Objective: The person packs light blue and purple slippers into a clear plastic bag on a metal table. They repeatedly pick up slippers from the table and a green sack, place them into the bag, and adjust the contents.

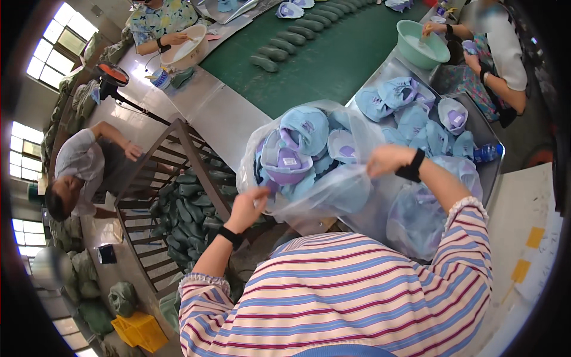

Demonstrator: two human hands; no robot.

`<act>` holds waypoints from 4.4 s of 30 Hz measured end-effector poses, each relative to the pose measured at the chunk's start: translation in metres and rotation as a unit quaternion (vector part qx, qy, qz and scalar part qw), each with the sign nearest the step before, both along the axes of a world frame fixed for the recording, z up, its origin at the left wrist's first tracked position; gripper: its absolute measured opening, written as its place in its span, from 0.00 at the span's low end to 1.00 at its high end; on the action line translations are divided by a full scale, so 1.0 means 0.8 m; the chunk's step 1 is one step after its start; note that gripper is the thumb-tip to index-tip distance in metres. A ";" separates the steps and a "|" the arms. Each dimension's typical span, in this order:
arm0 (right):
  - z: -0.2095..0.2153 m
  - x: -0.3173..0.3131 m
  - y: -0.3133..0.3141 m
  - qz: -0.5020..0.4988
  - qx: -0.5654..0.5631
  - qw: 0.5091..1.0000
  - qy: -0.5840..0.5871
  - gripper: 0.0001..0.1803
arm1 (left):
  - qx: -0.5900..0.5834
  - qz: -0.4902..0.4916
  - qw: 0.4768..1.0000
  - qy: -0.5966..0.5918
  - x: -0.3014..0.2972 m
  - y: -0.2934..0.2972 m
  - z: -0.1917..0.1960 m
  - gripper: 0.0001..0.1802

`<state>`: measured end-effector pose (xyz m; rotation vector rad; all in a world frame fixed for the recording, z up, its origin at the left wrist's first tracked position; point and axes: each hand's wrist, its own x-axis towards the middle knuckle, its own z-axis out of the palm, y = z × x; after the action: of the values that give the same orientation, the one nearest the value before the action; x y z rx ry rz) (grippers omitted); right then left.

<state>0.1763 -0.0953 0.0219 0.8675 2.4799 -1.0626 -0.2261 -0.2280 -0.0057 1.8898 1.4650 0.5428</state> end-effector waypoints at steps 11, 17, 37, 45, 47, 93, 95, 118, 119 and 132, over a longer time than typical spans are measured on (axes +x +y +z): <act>-0.120 -0.212 0.092 -0.470 0.081 0.877 0.056 0.68 | 0.041 -0.058 0.944 0.323 0.097 0.083 -0.005 0.39; -0.094 -0.106 0.082 -0.568 -0.338 0.622 0.420 0.28 | -0.061 0.108 0.905 -0.406 0.018 0.104 -0.016 0.23; 0.025 -0.114 0.046 -0.338 -0.381 0.695 0.508 0.31 | -0.237 0.021 0.771 -0.590 0.085 0.126 0.028 0.31; 0.038 0.145 0.067 -0.512 -0.243 0.636 0.524 0.29 | -0.102 0.072 0.884 -0.451 -0.018 0.151 0.043 0.20; 0.037 0.207 0.051 -0.591 -0.191 0.605 0.499 0.30 | -0.125 0.090 0.891 -0.426 -0.041 0.124 0.042 0.18; 0.107 0.191 -0.019 -0.621 -0.158 0.486 0.594 0.29 | 0.135 -0.077 0.954 0.255 0.141 0.276 -0.031 0.35; 0.099 0.193 -0.030 -0.589 -0.165 0.494 0.618 0.29 | 0.218 -0.141 0.957 0.131 0.178 0.270 -0.013 0.37; 0.109 0.338 -0.064 -0.718 0.006 0.393 0.575 0.17 | 0.254 -0.380 0.883 0.109 0.420 0.253 0.006 0.13; 0.115 0.328 -0.070 -0.718 -0.001 0.382 0.582 0.17 | 0.281 -0.403 0.862 0.129 0.433 0.266 -0.009 0.13; 0.182 0.204 -0.147 -0.644 -0.054 0.520 0.559 0.22 | -0.082 -0.173 0.973 0.128 0.597 0.317 -0.144 0.36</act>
<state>0.3392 -0.2131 0.1679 2.8736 1.8466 -2.9203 0.2515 0.0254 -0.1211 2.0759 1.2471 0.0146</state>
